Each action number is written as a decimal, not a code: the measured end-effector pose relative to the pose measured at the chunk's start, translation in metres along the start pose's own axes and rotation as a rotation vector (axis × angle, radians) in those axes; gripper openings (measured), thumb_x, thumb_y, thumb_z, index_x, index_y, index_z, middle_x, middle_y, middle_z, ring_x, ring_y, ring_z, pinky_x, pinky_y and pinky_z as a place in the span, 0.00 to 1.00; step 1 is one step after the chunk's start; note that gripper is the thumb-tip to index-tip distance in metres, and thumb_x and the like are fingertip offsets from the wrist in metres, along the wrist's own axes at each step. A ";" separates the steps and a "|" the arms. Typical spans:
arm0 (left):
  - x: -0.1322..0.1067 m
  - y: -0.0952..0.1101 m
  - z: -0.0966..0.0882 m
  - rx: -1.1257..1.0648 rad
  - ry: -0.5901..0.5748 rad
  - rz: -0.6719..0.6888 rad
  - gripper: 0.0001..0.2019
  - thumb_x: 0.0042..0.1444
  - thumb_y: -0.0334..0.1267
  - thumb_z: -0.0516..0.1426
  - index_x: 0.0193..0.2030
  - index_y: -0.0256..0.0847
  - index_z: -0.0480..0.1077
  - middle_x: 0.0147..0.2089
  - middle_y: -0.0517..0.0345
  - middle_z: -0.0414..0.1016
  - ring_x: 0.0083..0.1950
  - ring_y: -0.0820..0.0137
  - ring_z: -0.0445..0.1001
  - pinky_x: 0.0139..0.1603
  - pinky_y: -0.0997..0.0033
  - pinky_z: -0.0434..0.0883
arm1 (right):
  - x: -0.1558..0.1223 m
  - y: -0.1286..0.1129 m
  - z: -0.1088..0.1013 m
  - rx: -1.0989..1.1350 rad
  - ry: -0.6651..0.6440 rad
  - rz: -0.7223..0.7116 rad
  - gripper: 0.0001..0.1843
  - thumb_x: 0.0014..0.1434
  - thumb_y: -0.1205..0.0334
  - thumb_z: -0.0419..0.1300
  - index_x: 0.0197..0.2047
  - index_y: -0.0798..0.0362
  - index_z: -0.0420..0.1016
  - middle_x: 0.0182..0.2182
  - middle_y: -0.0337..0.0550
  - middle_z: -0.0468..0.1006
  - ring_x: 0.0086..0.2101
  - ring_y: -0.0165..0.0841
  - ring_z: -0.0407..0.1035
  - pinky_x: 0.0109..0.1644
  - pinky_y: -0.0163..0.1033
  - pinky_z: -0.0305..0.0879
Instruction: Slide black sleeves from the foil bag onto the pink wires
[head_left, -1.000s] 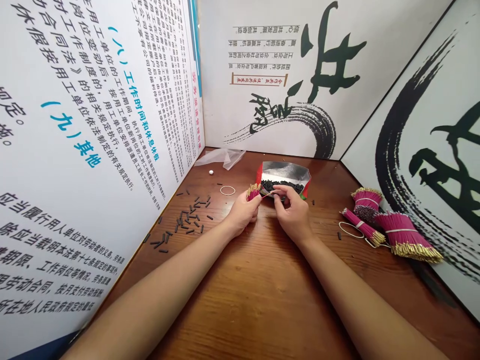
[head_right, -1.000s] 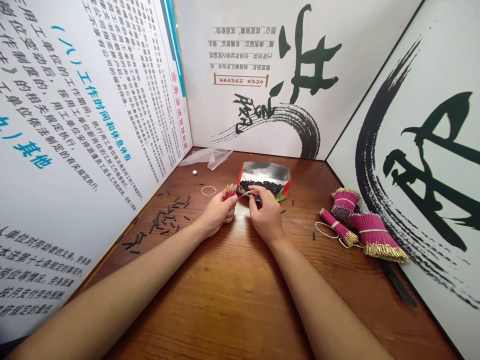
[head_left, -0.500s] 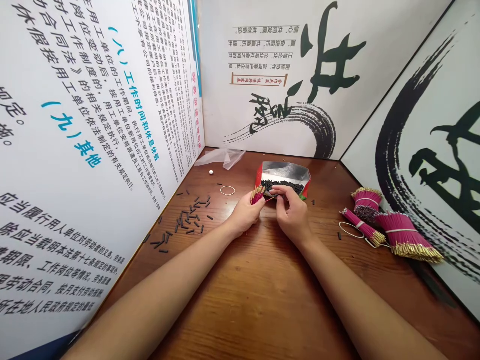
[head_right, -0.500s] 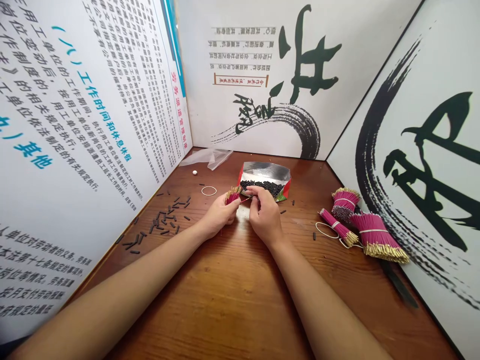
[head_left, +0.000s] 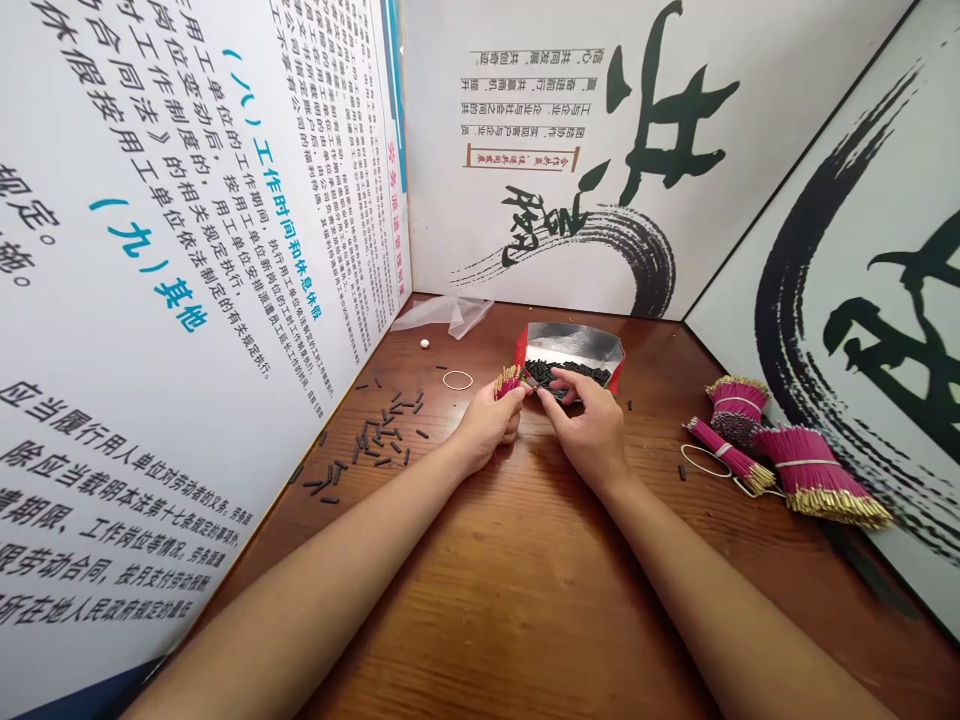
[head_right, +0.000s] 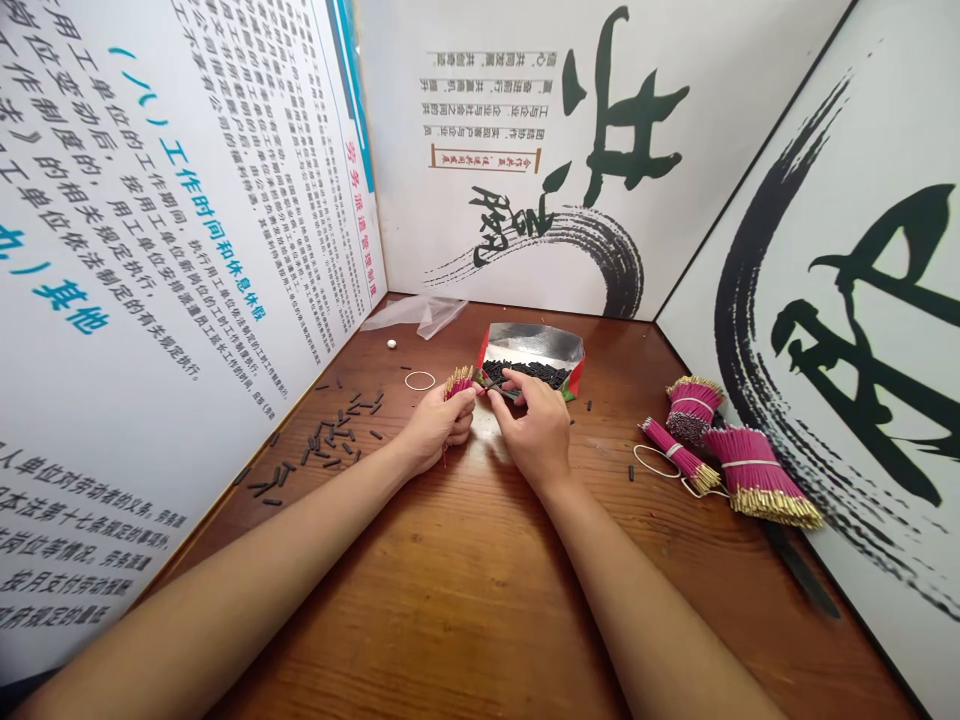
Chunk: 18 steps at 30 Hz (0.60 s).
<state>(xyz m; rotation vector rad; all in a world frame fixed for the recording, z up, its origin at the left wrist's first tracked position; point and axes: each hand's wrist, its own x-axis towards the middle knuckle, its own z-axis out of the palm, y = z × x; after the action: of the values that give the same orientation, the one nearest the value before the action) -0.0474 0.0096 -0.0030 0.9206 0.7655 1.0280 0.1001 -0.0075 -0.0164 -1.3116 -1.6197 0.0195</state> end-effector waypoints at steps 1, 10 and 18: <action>0.000 0.000 0.000 0.000 -0.004 -0.001 0.07 0.58 0.39 0.58 0.38 0.40 0.64 0.20 0.74 0.50 0.15 0.84 0.44 0.16 0.81 0.42 | 0.000 0.000 0.000 -0.006 0.001 -0.008 0.14 0.62 0.53 0.61 0.46 0.50 0.78 0.36 0.43 0.82 0.32 0.35 0.71 0.44 0.44 0.66; -0.001 -0.001 -0.002 0.006 -0.027 0.003 0.09 0.57 0.39 0.60 0.39 0.39 0.65 0.19 0.74 0.50 0.15 0.83 0.44 0.16 0.81 0.43 | -0.001 0.001 0.000 -0.062 0.002 -0.074 0.11 0.63 0.54 0.60 0.41 0.50 0.82 0.34 0.42 0.83 0.31 0.34 0.71 0.42 0.43 0.62; -0.001 0.002 -0.001 0.016 -0.028 -0.011 0.06 0.58 0.38 0.56 0.38 0.40 0.63 0.22 0.73 0.50 0.15 0.84 0.43 0.16 0.80 0.42 | 0.001 0.006 0.001 -0.194 0.024 -0.013 0.14 0.61 0.62 0.56 0.47 0.50 0.79 0.41 0.45 0.83 0.44 0.42 0.70 0.52 0.49 0.57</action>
<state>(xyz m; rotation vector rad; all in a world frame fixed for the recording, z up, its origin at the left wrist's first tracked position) -0.0497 0.0096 -0.0015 0.9416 0.7560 0.9989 0.1036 -0.0039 -0.0193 -1.4424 -1.6412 -0.1645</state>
